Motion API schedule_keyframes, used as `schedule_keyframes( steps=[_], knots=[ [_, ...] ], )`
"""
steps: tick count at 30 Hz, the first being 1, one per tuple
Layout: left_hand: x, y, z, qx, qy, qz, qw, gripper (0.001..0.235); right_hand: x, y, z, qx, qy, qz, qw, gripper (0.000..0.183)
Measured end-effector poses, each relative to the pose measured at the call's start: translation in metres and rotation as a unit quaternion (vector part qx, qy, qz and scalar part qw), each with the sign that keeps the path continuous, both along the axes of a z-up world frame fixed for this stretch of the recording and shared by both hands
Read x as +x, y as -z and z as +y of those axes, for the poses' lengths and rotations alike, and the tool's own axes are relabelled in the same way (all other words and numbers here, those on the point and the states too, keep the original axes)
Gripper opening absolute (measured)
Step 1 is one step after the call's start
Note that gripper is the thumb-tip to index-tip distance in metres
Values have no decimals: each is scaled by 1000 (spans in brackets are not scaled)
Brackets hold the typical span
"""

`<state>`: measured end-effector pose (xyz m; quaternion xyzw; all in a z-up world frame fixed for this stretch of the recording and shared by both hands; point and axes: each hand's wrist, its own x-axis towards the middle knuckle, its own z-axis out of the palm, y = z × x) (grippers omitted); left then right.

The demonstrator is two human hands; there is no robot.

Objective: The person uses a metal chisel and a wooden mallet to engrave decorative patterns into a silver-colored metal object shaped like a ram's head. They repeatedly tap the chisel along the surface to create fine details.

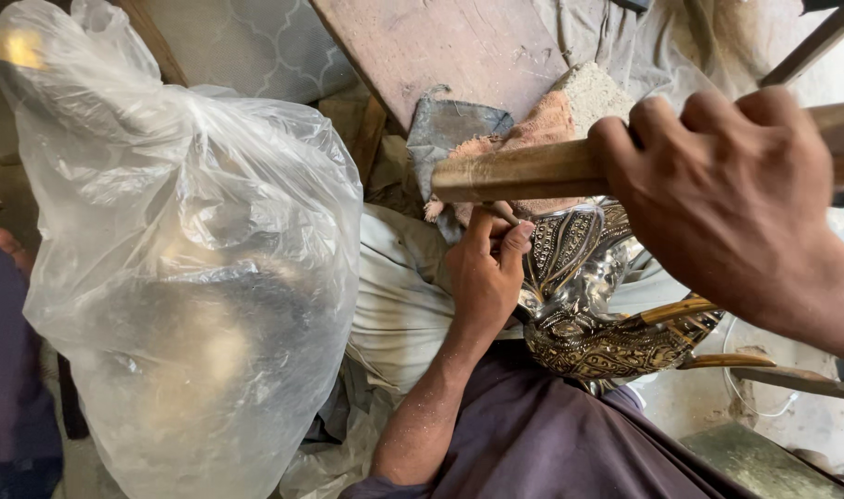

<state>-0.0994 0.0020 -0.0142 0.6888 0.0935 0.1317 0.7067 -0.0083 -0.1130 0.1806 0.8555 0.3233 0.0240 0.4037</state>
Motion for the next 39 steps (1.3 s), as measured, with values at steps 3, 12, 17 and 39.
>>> schedule_keyframes(
  steps=[3,12,17,39],
  knots=[
    [-4,1,-2,4,-12,-9,1000,18,-1,2,0,113,-74,7,991,26],
    [-4,0,-2,4,-4,-2,1000,17,3,11,-6,23,-26,32,999,23],
    [-7,1,-6,2,-16,-15,1000,15,1,13,-8,77,-11,66,995,22],
    [-15,8,-7,10,-10,-29,999,16,-2,13,-3,42,-33,17,998,18]
  ],
)
